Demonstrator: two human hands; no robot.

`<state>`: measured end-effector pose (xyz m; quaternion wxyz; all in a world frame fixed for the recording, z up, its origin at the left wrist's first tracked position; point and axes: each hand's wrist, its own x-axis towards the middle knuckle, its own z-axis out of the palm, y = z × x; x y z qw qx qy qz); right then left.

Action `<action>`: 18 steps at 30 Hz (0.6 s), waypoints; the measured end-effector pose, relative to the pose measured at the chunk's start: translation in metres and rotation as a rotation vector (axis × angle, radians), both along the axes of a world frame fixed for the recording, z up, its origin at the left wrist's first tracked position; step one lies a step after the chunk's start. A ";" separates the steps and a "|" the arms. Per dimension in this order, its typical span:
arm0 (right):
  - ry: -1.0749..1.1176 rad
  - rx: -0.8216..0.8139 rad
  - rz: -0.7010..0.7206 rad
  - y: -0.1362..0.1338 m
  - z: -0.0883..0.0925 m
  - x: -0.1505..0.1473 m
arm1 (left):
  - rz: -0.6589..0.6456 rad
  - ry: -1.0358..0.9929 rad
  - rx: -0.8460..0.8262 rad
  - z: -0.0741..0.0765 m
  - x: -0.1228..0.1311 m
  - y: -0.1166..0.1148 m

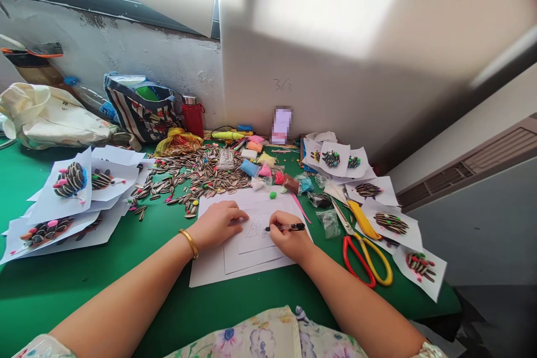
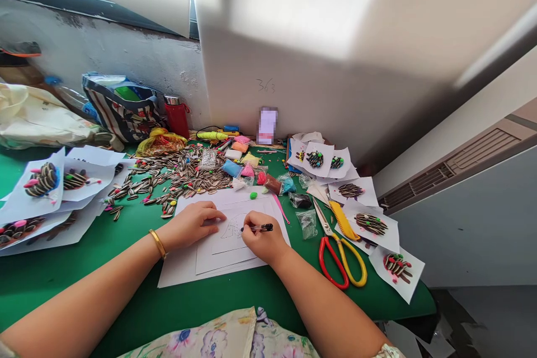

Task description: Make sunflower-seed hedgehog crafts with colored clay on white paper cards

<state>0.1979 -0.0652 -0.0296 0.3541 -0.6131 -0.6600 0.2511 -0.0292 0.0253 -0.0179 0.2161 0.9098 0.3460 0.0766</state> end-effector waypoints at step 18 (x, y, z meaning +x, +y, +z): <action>0.023 0.029 -0.033 0.001 -0.001 0.001 | 0.006 0.010 -0.013 0.002 0.001 0.000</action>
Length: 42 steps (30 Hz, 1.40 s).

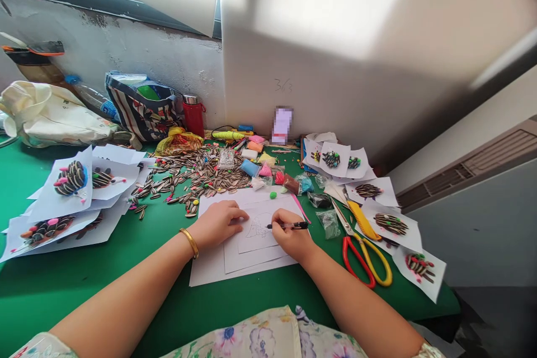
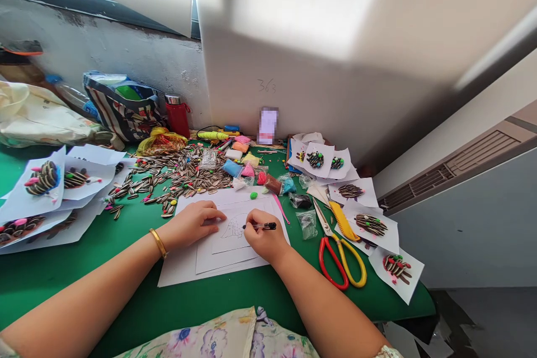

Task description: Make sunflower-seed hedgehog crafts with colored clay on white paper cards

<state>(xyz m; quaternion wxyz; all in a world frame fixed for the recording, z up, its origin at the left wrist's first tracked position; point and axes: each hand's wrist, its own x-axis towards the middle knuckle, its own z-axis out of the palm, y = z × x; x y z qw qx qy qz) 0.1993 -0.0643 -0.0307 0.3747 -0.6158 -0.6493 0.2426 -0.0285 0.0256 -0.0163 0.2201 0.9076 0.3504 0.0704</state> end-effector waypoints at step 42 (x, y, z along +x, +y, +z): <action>0.014 -0.005 0.014 0.003 0.000 -0.003 | 0.000 -0.006 0.004 -0.001 0.000 0.000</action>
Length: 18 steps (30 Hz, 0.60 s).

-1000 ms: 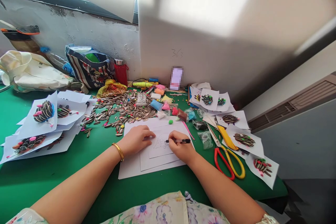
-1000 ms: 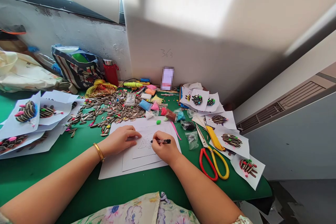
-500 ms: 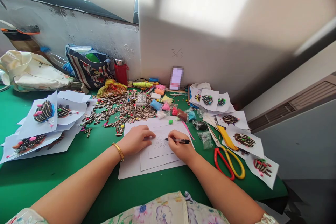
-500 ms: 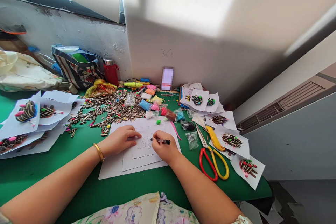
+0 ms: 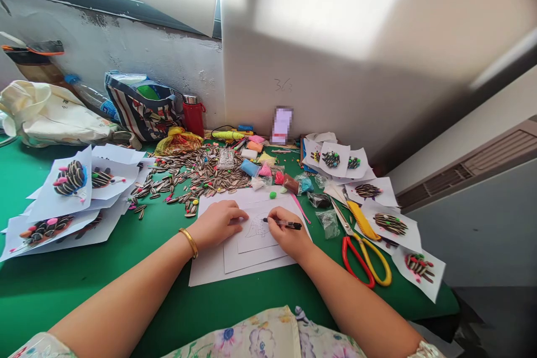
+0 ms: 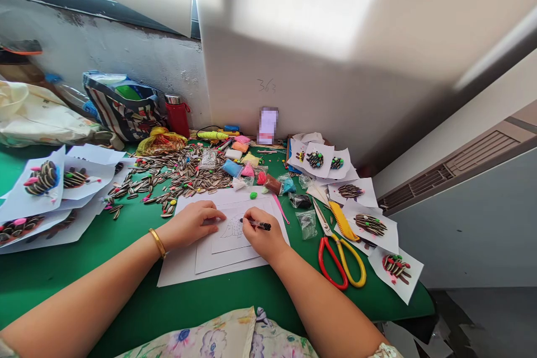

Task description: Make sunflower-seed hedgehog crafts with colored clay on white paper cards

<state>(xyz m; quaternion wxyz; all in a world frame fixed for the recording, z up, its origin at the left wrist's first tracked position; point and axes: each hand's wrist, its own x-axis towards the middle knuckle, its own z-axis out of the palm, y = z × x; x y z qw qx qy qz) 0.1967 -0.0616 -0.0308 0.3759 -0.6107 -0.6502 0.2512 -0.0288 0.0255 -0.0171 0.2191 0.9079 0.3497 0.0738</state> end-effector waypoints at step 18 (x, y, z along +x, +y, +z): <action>0.028 -0.031 0.005 0.001 0.002 0.000 | -0.006 -0.008 0.002 0.000 0.000 0.000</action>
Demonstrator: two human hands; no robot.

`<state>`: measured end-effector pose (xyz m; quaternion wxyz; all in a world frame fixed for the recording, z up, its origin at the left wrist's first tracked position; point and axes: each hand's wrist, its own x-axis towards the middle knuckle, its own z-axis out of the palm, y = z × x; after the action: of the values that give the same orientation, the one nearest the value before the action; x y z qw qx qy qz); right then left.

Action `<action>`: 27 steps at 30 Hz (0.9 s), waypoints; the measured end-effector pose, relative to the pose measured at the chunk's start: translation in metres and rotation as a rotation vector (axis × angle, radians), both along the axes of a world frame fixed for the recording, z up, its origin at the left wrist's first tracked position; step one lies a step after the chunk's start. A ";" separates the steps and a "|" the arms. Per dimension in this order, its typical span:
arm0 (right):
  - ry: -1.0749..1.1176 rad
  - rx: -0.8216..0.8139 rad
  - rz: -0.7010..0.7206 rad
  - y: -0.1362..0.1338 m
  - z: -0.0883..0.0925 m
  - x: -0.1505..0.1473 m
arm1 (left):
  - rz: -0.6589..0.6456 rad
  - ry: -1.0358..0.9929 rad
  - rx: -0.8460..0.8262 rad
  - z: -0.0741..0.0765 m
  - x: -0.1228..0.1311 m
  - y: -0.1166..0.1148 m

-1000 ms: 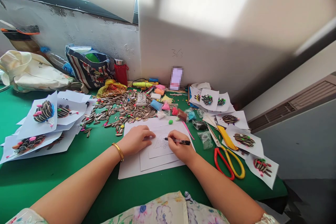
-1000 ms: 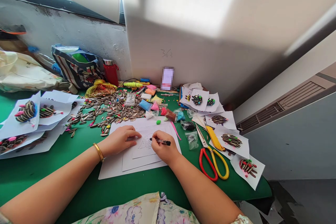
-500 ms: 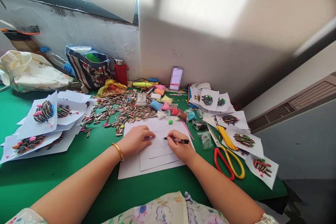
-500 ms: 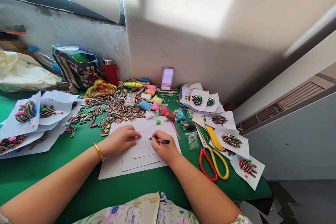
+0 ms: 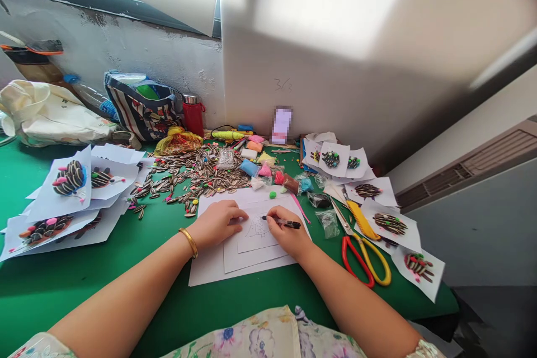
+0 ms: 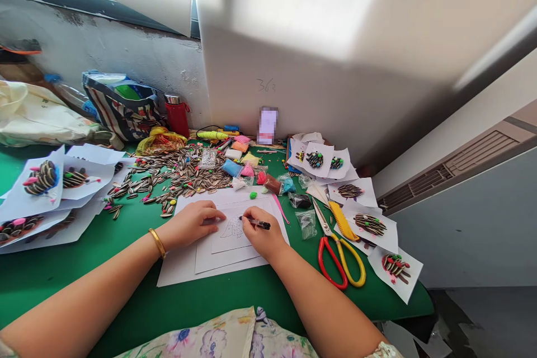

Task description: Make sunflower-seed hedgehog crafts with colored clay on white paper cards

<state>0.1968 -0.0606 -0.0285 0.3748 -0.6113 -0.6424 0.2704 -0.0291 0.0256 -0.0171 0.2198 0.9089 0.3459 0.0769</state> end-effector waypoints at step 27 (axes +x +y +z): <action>-0.016 -0.017 -0.046 0.002 -0.002 0.003 | -0.001 -0.005 -0.011 0.000 0.000 0.000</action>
<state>0.1997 -0.0587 -0.0310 0.3707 -0.6313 -0.6287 0.2623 -0.0288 0.0256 -0.0168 0.2257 0.9077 0.3453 0.0769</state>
